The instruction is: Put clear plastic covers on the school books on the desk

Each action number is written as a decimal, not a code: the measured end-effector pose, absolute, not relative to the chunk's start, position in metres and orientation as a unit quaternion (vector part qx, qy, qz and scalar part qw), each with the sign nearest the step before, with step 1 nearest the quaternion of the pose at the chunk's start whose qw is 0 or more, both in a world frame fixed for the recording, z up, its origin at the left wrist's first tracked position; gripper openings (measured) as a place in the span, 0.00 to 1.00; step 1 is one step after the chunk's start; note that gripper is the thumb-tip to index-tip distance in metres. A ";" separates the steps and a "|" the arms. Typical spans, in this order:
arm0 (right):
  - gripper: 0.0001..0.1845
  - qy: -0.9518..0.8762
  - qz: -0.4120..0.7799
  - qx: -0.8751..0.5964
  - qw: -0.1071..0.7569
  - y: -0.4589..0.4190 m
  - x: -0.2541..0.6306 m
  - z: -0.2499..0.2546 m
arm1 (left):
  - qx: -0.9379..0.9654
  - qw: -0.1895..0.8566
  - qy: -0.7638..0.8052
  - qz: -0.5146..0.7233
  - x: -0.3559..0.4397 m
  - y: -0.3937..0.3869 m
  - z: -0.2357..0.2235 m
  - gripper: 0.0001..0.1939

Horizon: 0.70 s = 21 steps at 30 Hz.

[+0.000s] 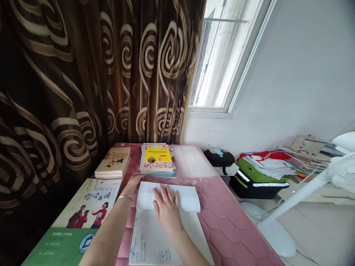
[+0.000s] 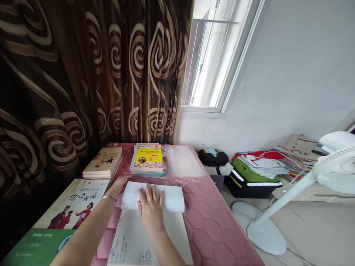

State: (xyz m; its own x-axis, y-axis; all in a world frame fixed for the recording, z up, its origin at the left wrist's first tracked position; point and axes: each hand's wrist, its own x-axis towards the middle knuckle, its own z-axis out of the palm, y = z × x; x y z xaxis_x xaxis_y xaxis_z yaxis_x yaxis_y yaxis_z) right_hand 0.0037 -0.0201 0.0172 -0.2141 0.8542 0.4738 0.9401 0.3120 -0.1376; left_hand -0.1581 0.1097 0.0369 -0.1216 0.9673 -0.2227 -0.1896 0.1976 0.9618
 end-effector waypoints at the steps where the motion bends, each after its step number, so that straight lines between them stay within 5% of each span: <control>1: 0.23 -0.771 -0.093 -0.582 0.242 -0.021 0.004 0.015 | 0.360 0.576 0.522 0.516 -0.158 0.107 0.036 0.16; 6: 0.23 -0.764 -0.092 -0.588 0.250 -0.031 0.001 0.001 | 0.386 0.587 0.490 0.517 -0.160 0.078 0.034 0.13; 21: 0.25 -0.749 -0.100 -0.605 0.252 -0.045 -0.009 -0.014 | 0.406 0.558 0.442 0.574 -0.163 0.014 0.015 0.40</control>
State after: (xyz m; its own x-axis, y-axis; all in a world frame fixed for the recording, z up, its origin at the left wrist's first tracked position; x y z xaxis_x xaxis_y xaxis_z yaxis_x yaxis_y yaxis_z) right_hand -0.0095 -0.0449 -0.0135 -0.1414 0.8555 0.4981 0.9560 0.2487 -0.1558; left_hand -0.1627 0.0139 0.0150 -0.0480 0.9985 -0.0264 -0.2806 0.0119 0.9598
